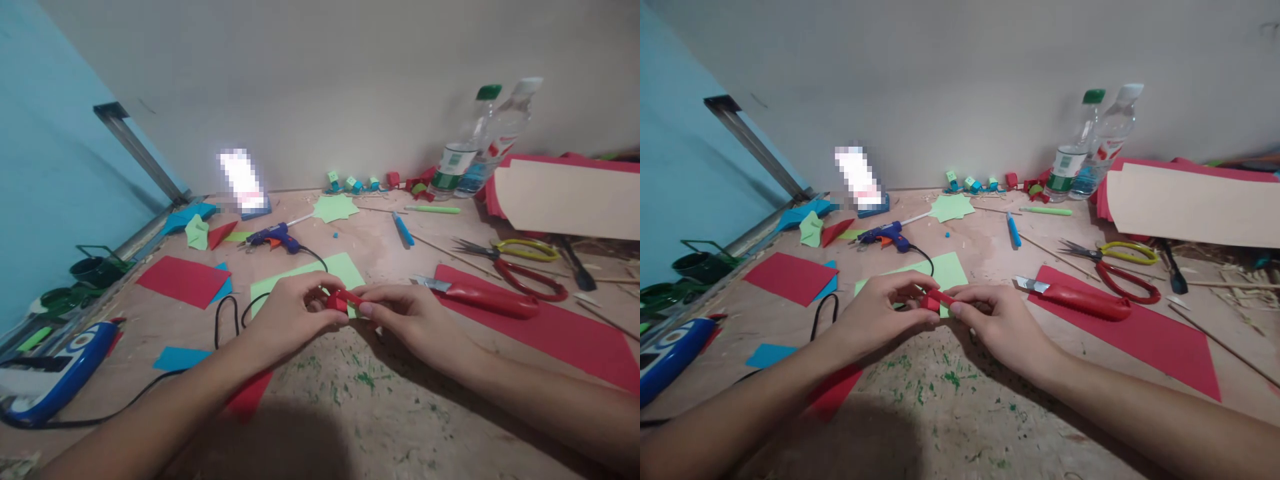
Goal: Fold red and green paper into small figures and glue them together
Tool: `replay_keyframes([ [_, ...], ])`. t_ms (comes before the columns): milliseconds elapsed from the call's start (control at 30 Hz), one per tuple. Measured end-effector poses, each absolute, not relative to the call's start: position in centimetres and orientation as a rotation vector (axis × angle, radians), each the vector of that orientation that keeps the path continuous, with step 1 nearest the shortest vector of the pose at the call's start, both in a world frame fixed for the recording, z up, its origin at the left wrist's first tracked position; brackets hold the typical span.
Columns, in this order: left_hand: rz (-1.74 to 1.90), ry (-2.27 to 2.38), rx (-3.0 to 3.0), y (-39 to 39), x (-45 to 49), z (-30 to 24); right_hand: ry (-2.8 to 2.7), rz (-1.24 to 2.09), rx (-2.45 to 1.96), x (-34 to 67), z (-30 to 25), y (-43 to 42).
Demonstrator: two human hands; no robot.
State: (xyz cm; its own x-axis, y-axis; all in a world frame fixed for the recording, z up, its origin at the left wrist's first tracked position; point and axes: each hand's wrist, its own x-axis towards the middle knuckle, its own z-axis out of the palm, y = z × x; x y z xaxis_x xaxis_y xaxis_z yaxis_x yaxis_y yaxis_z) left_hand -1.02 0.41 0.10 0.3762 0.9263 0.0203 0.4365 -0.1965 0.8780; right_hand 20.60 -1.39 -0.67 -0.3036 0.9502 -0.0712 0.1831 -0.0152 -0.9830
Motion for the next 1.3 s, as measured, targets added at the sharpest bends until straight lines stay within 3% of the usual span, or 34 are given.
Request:
replay_keyframes([
  [300, 0.848, 1.204, 1.534, -0.2, -1.1, -0.5, -1.065, 1.694, -1.134, 20.4, -1.3, -1.6],
  [767, 0.92, 1.128, 1.988, 0.0, -2.5, 0.8, -1.358, 1.457, -1.267, 20.5, -0.7, -1.8],
  [1033, 0.62, 0.992, 2.149, 0.2, -3.0, 0.9, -1.259, 1.478, -1.275, 20.6, -1.3, -1.5],
  [1300, 0.657, 1.049, 2.136, 0.5, -3.1, 0.6, -1.3, 1.468, -1.243, 20.7, -1.5, -1.4],
])
